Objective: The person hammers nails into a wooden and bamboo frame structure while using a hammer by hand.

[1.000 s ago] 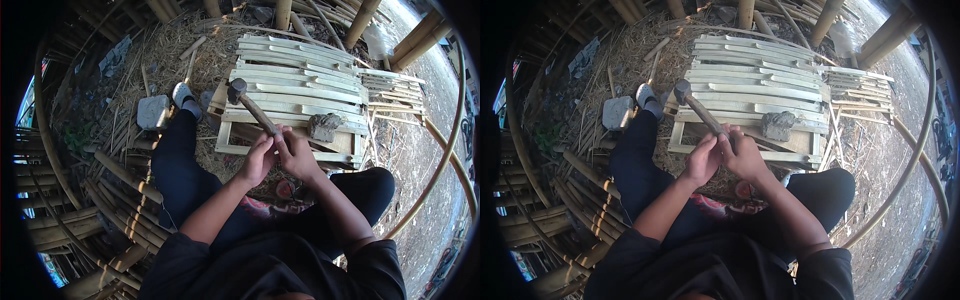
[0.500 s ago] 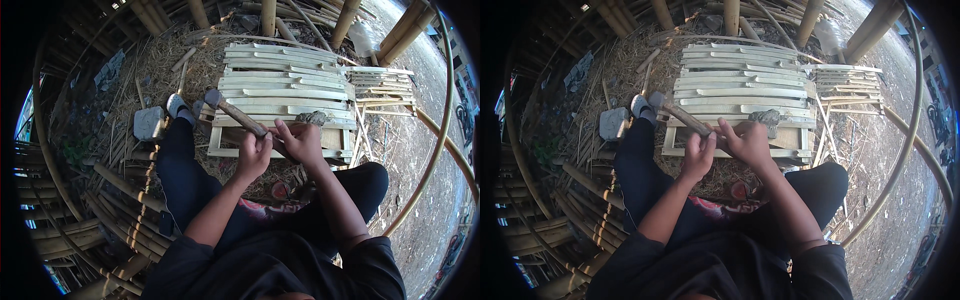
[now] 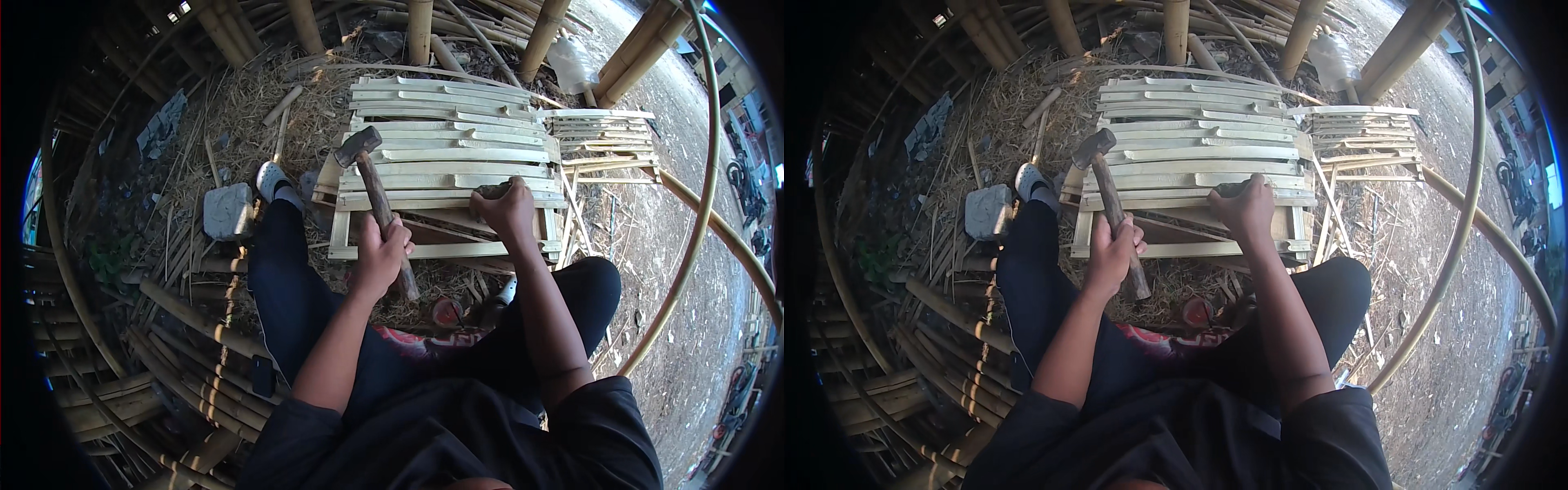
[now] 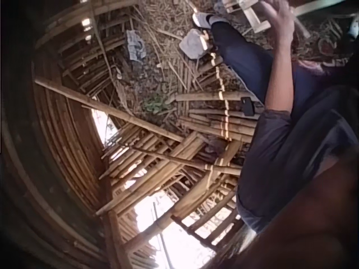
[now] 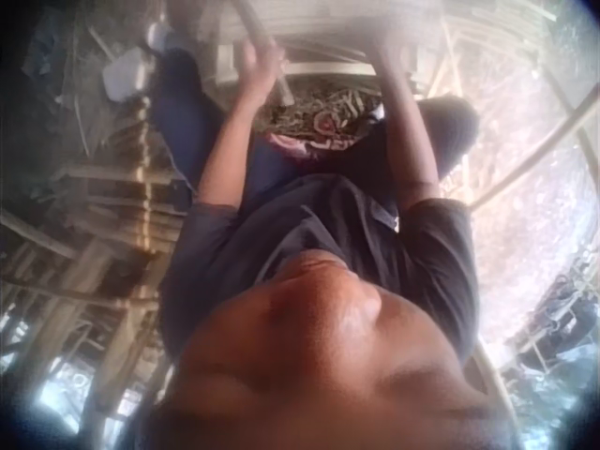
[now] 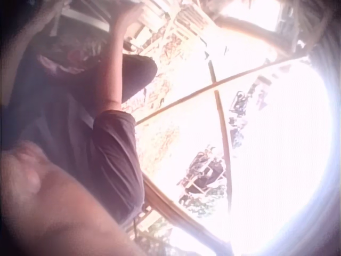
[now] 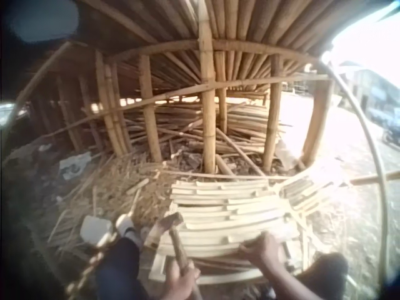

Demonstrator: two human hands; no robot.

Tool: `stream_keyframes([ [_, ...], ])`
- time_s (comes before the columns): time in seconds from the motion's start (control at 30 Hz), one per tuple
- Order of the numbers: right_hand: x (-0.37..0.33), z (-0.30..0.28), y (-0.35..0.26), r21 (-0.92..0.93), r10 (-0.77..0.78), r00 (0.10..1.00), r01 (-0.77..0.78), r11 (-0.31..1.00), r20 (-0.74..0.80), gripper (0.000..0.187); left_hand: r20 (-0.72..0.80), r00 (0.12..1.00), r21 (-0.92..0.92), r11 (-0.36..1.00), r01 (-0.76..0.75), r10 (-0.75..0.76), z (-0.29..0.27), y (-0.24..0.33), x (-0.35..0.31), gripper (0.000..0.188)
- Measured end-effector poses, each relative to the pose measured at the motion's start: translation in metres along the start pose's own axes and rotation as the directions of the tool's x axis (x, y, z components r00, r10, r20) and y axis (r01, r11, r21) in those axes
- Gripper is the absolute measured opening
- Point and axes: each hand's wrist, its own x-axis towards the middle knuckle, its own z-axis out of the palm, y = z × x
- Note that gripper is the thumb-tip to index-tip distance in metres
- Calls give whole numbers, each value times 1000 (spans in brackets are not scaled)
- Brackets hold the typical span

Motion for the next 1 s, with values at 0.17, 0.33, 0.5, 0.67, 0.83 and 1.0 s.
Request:
stream_keyframes([
  [0.17,0,-21,4,-173,37,971,-79,982,-238,68,-11,1000,-24,1000,-12,11,-1,3,-1,6],
  [0.33,29,-27,45,-125,190,950,-225,966,-246,65,17,999,11,999,-33,33,-3,8,5,6],
  [0.5,33,-19,64,-81,94,957,-121,989,-274,79,14,1000,13,1000,-26,26,1,10,3,6],
  [0.67,24,-24,53,-145,78,980,-106,984,-184,101,48,999,-48,999,-10,12,-5,1,3,7],
  [0.83,-1,-28,24,-214,-393,696,333,918,-601,56,132,991,37,999,-33,28,1,-9,4,10],
  [1.0,-87,-1,-43,679,-626,592,171,714,509,74,131,963,365,892,-268,236,-5,-7,5,17],
])
